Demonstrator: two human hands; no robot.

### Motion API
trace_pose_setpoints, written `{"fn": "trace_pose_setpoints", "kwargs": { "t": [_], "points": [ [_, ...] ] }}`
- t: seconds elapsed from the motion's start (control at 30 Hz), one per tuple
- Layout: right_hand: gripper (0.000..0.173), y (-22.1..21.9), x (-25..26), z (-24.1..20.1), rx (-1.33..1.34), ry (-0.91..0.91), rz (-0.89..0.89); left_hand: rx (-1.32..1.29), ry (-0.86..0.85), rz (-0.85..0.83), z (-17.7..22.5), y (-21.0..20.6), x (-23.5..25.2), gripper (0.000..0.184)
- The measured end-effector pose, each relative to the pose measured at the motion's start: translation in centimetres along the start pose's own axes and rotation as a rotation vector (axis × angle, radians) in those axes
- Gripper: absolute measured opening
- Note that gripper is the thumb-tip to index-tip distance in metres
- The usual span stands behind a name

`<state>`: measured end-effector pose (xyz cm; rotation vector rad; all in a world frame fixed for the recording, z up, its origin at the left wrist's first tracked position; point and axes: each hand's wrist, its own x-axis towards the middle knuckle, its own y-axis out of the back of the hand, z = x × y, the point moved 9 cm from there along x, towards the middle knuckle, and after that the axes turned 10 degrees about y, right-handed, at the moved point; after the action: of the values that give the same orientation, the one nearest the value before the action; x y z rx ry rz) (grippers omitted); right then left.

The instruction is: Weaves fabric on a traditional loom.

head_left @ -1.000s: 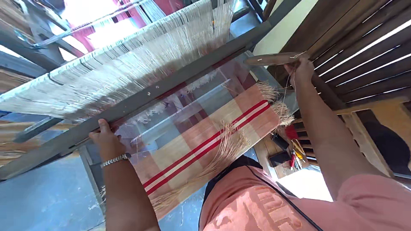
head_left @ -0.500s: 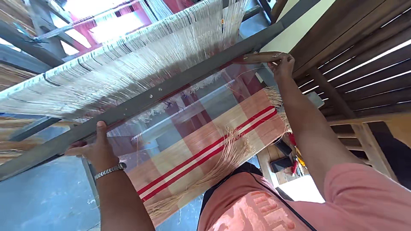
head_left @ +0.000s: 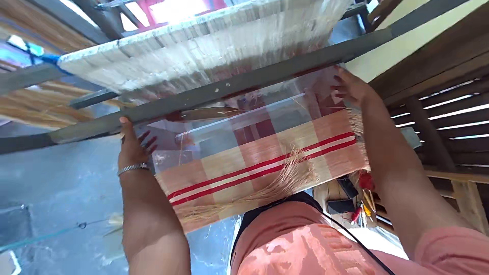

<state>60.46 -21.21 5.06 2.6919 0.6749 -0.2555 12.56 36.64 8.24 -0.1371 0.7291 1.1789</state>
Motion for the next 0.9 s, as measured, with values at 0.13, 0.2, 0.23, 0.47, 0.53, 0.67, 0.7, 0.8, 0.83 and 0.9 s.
{"fn": "trace_pose_setpoints", "kwargs": {
  "t": [0.13, 0.2, 0.23, 0.47, 0.53, 0.67, 0.7, 0.8, 0.83, 0.9],
  "points": [
    [0.075, -0.6, -2.4, 1.2, -0.232, 0.035, -0.067, -0.036, -0.002, 0.004, 0.1, 0.4, 1.3, 0.095],
    [0.067, -1.1, -3.9, 1.7, -0.365, 0.048, -0.104, -0.018, -0.037, 0.022, 0.4, 0.8, 1.9, 0.096],
    [0.061, -1.3, -4.6, 2.1, -0.413, 0.050, -0.100, -0.006, -0.051, 0.031, 0.4, 1.0, 2.2, 0.096],
    [0.059, -1.6, -8.0, 1.9, -0.688, 0.120, 0.081, -0.058, -0.057, -0.045, -0.8, 0.6, 4.9, 0.088],
    [0.062, -1.5, -8.1, 2.5, -0.751, 0.136, 0.097, -0.117, -0.118, 0.026, -1.3, 2.0, 4.8, 0.087],
    [0.063, -1.2, -8.9, 3.3, -0.818, 0.172, 0.135, -0.363, -0.332, 0.314, -3.8, 7.9, 2.3, 0.066],
    [0.061, -1.0, -9.0, 3.6, -0.827, 0.178, 0.145, -0.445, -0.372, 0.369, -5.0, 9.7, 2.0, 0.061],
    [0.059, -1.1, -9.0, 3.9, -0.863, 0.175, 0.148, -0.537, -0.429, 0.515, -7.8, 15.1, 0.5, 0.058],
    [0.060, -1.4, -9.2, 3.9, -0.871, 0.176, 0.143, -0.541, -0.435, 0.546, -8.3, 16.6, -0.4, 0.058],
    [0.060, -1.9, -9.5, 3.3, -0.883, 0.186, 0.148, -0.537, -0.442, 0.594, -8.7, 19.0, -1.9, 0.057]
  ]
}}
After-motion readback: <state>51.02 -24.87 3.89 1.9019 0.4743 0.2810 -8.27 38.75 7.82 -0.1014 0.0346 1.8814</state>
